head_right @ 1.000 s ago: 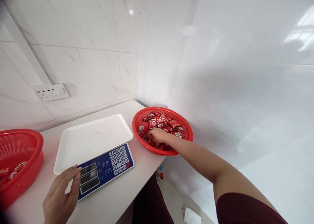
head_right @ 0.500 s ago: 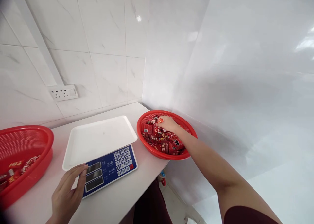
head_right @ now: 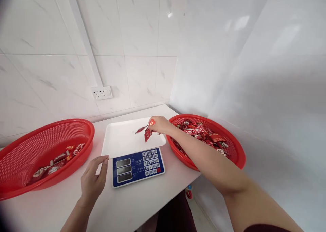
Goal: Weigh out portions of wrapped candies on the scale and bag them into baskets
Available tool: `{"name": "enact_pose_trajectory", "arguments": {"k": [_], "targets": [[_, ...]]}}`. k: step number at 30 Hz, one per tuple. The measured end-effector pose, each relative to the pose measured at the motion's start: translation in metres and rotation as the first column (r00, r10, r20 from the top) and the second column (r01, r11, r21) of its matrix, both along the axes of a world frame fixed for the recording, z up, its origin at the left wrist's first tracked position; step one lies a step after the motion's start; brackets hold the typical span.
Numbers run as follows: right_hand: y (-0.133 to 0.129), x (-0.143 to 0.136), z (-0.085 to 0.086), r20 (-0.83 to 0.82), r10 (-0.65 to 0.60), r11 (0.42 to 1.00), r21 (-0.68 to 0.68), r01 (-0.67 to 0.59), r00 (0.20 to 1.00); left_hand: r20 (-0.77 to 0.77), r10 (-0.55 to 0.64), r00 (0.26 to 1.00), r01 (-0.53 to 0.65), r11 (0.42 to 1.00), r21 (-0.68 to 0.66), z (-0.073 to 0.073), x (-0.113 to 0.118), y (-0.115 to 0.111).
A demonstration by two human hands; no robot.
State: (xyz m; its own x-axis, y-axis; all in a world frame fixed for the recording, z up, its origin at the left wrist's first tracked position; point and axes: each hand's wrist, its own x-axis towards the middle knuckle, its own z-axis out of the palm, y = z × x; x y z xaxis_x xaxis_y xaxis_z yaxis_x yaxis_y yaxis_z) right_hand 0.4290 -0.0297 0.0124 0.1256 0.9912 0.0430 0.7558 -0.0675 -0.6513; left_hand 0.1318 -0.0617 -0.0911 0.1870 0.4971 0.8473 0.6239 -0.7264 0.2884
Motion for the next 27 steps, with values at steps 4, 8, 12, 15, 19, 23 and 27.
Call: {"name": "enact_pose_trajectory", "arguments": {"k": [4, 8, 12, 15, 19, 23, 27], "targets": [[0.017, -0.021, -0.012, -0.070, 0.034, 0.999, -0.018, -0.035, 0.997, 0.001, 0.081, 0.997, -0.081, 0.996, -0.024, -0.005, -0.019, 0.001], [0.022, -0.027, -0.014, -0.115, 0.035, 0.999, 0.014, -0.034, 0.993, 0.025, 0.110, 0.994, -0.109, 0.994, -0.022, -0.015, -0.024, 0.001], [0.023, -0.025, -0.014, -0.159, -0.002, 0.999, 0.042, 0.009, 0.987, 0.002, 0.090, 0.996, -0.090, 0.995, -0.039, -0.023, -0.024, 0.001], [0.024, -0.020, -0.016, -0.227, -0.043, 0.998, 0.033, 0.052, 0.973, 0.017, 0.109, 0.994, -0.108, 0.992, -0.061, -0.025, -0.026, 0.001], [0.024, -0.014, -0.021, -0.324, -0.070, 0.996, 0.032, 0.084, 0.943, 0.013, 0.129, 0.991, -0.128, 0.988, -0.088, -0.027, -0.028, 0.002], [0.026, -0.013, -0.028, -0.440, -0.046, 0.994, 0.066, 0.084, 0.897, 0.000, 0.138, 0.990, -0.137, 0.984, -0.116, -0.029, -0.028, 0.002], [0.028, -0.011, -0.032, -0.559, -0.053, 0.986, 0.099, 0.130, 0.827, 0.017, 0.166, 0.986, -0.161, 0.975, -0.150, -0.029, -0.028, 0.002]]}}
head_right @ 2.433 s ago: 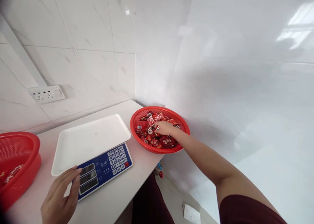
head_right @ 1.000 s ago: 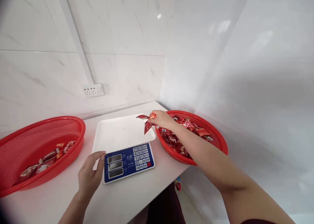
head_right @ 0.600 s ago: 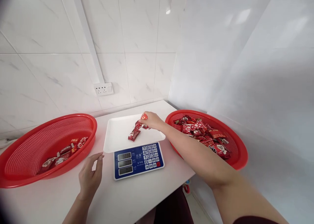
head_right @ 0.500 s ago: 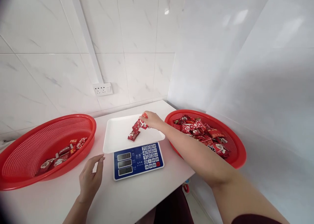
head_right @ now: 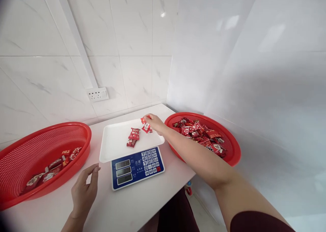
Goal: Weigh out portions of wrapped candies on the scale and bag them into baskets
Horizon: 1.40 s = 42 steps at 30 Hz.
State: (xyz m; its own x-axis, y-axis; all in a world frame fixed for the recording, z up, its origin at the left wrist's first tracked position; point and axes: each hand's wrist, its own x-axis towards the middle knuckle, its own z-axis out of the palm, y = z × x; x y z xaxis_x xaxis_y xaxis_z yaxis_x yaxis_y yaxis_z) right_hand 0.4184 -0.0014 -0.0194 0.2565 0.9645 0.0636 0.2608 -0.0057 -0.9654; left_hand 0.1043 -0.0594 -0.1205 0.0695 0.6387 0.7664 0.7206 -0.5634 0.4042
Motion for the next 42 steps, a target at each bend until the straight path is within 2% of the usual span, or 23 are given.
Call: {"name": "enact_pose_trajectory", "arguments": {"k": [4, 7, 11, 14, 16, 18, 20, 22, 25, 28, 31, 34, 38, 39, 40, 42], "targets": [[-0.005, 0.006, 0.004, -0.091, -0.025, 1.000, 0.006, 0.026, 0.996, 0.007, 0.020, 1.000, -0.020, 0.999, -0.033, 0.002, 0.001, -0.001], [-0.017, 0.019, 0.013, -0.080, -0.054, 0.998, 0.021, 0.055, 0.995, 0.013, 0.046, 0.999, -0.045, 0.995, -0.084, 0.003, 0.000, -0.002], [-0.050, 0.057, 0.027, 0.038, -0.095, 0.995, 0.011, 0.095, 0.995, 0.027, 0.090, 0.996, -0.083, 0.975, -0.205, 0.004, -0.001, -0.003], [-0.082, 0.097, 0.035, 0.169, -0.049, 0.993, -0.100, 0.066, 0.984, 0.020, 0.109, 0.994, -0.099, 0.954, -0.283, 0.005, 0.001, -0.005], [-0.100, 0.122, 0.036, 0.377, 0.091, 0.962, -0.274, 0.017, 0.922, 0.032, 0.115, 0.993, -0.101, 0.948, -0.302, 0.005, 0.004, -0.006], [-0.110, 0.142, 0.031, 0.582, 0.228, 0.911, -0.411, 0.040, 0.781, 0.042, 0.114, 0.993, -0.095, 0.946, -0.310, 0.002, 0.005, -0.006], [-0.112, 0.153, 0.021, 0.704, 0.239, 0.905, -0.411, 0.110, 0.668, 0.048, 0.095, 0.994, -0.075, 0.945, -0.318, -0.004, 0.004, -0.005], [-0.106, 0.154, 0.007, 0.749, 0.190, 0.925, -0.352, 0.139, 0.634, 0.054, 0.071, 0.996, -0.050, 0.944, -0.325, -0.011, 0.002, -0.002], [-0.086, 0.142, -0.014, 0.781, 0.181, 0.943, -0.310, 0.118, 0.597, 0.059, 0.042, 0.997, -0.020, 0.943, -0.333, -0.020, -0.001, 0.004], [-0.068, 0.125, -0.028, 0.801, 0.193, 0.943, -0.310, 0.118, 0.566, 0.052, 0.039, 0.998, -0.020, 0.944, -0.330, -0.020, -0.003, 0.006], [-0.060, 0.117, -0.027, 0.826, 0.180, 0.938, -0.307, 0.159, 0.534, 0.007, 0.084, 0.996, -0.077, 0.940, -0.332, -0.011, -0.002, 0.004], [-0.065, 0.118, -0.010, 0.847, 0.131, 0.936, -0.276, 0.216, 0.515, -0.040, 0.110, 0.993, -0.117, 0.935, -0.336, -0.003, -0.002, 0.001], [-0.068, 0.115, 0.017, 0.854, 0.009, 0.951, -0.168, 0.260, 0.519, -0.013, 0.018, 1.000, -0.021, 0.956, -0.292, 0.000, 0.001, -0.002], [-0.066, 0.110, 0.022, 0.823, -0.003, 0.963, -0.151, 0.223, 0.568, 0.002, -0.005, 1.000, 0.005, 0.965, -0.261, 0.000, 0.002, -0.003], [-0.063, 0.104, 0.025, 0.755, -0.001, 0.976, -0.141, 0.164, 0.656, 0.014, -0.021, 1.000, 0.024, 0.973, -0.228, 0.001, 0.003, -0.004], [-0.055, 0.086, 0.026, 0.514, 0.054, 0.992, -0.128, 0.014, 0.856, 0.029, -0.039, 0.999, 0.043, 0.984, -0.173, 0.002, 0.005, -0.005]]}}
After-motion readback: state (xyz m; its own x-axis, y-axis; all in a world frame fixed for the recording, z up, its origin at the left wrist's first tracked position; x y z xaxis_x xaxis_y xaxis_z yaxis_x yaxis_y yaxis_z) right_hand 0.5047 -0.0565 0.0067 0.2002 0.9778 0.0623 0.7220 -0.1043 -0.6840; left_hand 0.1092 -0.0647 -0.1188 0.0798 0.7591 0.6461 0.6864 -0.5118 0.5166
